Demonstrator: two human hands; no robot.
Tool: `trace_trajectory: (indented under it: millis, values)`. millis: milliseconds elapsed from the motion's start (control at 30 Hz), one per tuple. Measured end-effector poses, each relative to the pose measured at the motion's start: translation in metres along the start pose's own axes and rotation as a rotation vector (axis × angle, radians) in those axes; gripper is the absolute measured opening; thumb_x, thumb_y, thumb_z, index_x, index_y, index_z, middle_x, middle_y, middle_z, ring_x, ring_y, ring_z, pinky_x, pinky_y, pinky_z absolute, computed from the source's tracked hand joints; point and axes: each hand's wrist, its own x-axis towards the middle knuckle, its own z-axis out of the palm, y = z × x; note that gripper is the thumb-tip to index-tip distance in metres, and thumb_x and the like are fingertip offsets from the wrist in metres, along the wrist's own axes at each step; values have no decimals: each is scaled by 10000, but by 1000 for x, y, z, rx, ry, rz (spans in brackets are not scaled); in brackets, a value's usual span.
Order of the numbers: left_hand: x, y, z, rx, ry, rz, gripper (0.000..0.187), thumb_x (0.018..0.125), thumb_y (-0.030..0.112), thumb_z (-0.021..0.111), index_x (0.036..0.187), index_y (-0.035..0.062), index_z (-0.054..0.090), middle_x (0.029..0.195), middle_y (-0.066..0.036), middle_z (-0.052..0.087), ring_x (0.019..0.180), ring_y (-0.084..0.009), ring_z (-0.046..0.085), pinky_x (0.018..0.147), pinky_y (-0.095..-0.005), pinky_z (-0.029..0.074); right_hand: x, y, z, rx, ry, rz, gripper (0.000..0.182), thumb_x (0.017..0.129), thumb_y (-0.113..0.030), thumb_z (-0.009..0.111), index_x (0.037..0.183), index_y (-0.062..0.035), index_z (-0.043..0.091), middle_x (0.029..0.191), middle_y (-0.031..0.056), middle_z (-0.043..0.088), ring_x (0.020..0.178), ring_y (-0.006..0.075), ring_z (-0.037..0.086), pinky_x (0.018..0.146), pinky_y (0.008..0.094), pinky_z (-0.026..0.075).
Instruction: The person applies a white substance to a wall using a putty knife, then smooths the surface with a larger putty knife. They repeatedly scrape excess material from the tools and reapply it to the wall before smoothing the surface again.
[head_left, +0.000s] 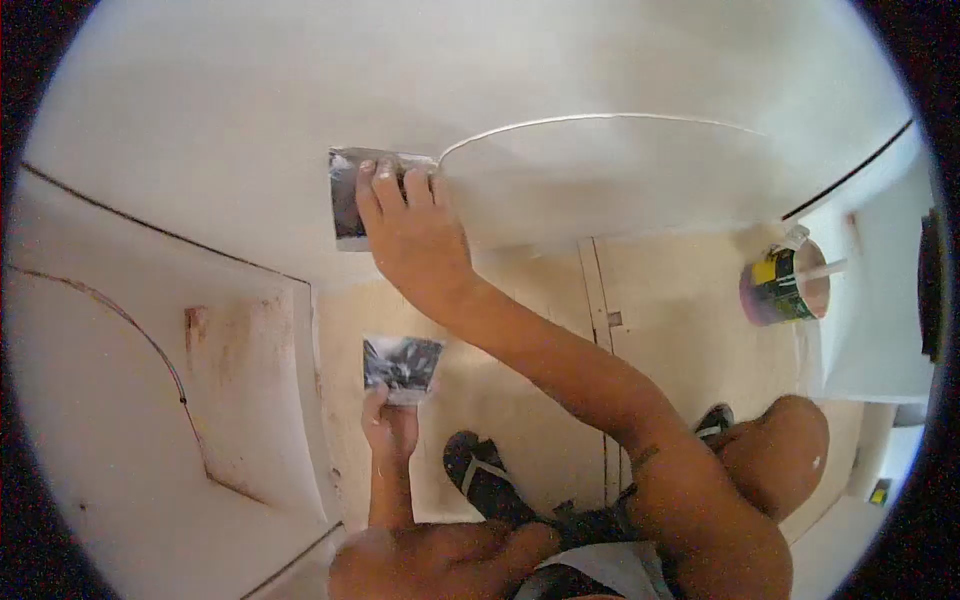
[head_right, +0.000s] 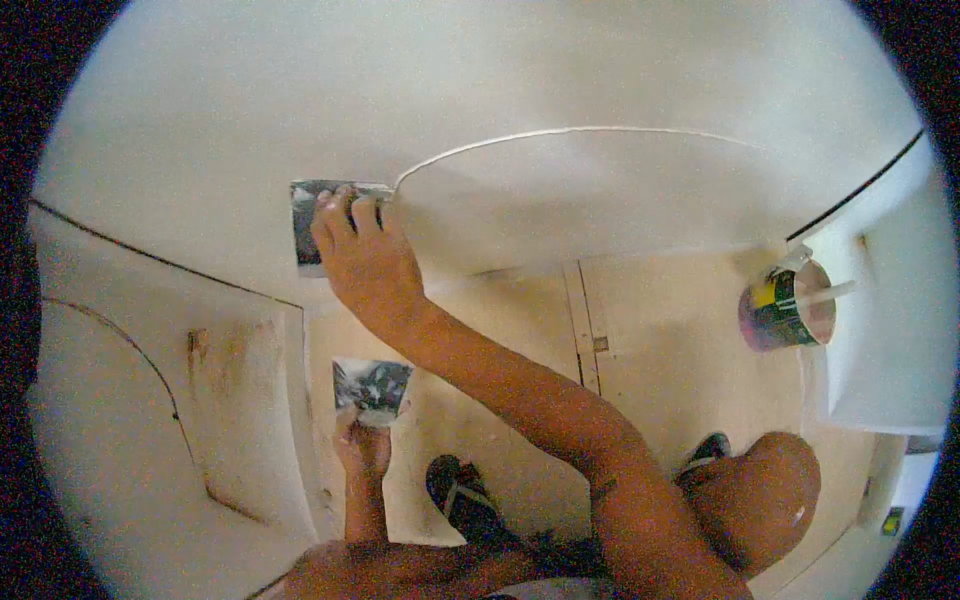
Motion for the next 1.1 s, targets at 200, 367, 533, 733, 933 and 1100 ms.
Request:
trace_trajectory:
  millis: [200, 367, 533, 733, 933, 1100]
  values:
    - [32, 11, 1, -206, -49, -150, 320, 955, 300, 526, 1188, 89, 582, 1149, -69, 652, 1078, -272, 621, 743, -448, 563, -18, 14, -47, 479, -367, 41, 538, 739, -51, 647, 1270, -45, 565, 1226, 152, 536, 1048, 295, 519, 935, 398, 428]
    - [29, 11, 61, -171, -103, -60, 372, 963, 307, 534, 1211, 33, 577, 1059, -101, 668, 914, -207, 662, 808, -357, 548, -66, 12, -97, 1334, -320, -154, 635, 727, 63, 581, 1332, -126, 527, 1291, 188, 486, 1236, 397, 443, 1069, 423, 354]
    - [31, 24, 89, 189, -179, -80, 495, 969, 421, 532, 1280, 36, 514, 1091, -84, 643, 898, -215, 670, 740, -317, 567, -121, 56, -51, 998, -471, 182, 575, 782, 37, 619, 1327, -114, 520, 1337, 188, 467, 1273, 375, 426, 1095, 432, 337]
    - [32, 22, 112, 324, -314, 279, 505, 959, 253, 556, 1363, -16, 419, 1290, -172, 547, 1170, -331, 570, 1016, -471, 446, -118, 89, -88, 1297, -286, 910, 411, 865, -19, 617, 1267, -52, 539, 1202, 139, 594, 1136, 276, 573, 978, 400, 462]
    - [41, 27, 170, 1278, -957, 809, 590, 751, -179, 505, 1224, 150, 629, 1408, -183, 479, 1350, -430, 401, 1103, -514, 361, -120, 73, -114, 2257, -204, 1628, 285, 855, -171, 613, 1107, -38, 611, 995, 83, 663, 880, 228, 653, 716, 356, 522]
    - [54, 31, 146, 1987, -1084, 792, 650, 666, -126, 574, 1205, 229, 652, 1379, -97, 521, 1305, -358, 465, 1052, -500, 399, -114, 117, -146, 2255, -127, 1534, 309, 832, -181, 666, 1104, -42, 618, 984, 71, 673, 857, 218, 657, 714, 360, 528]
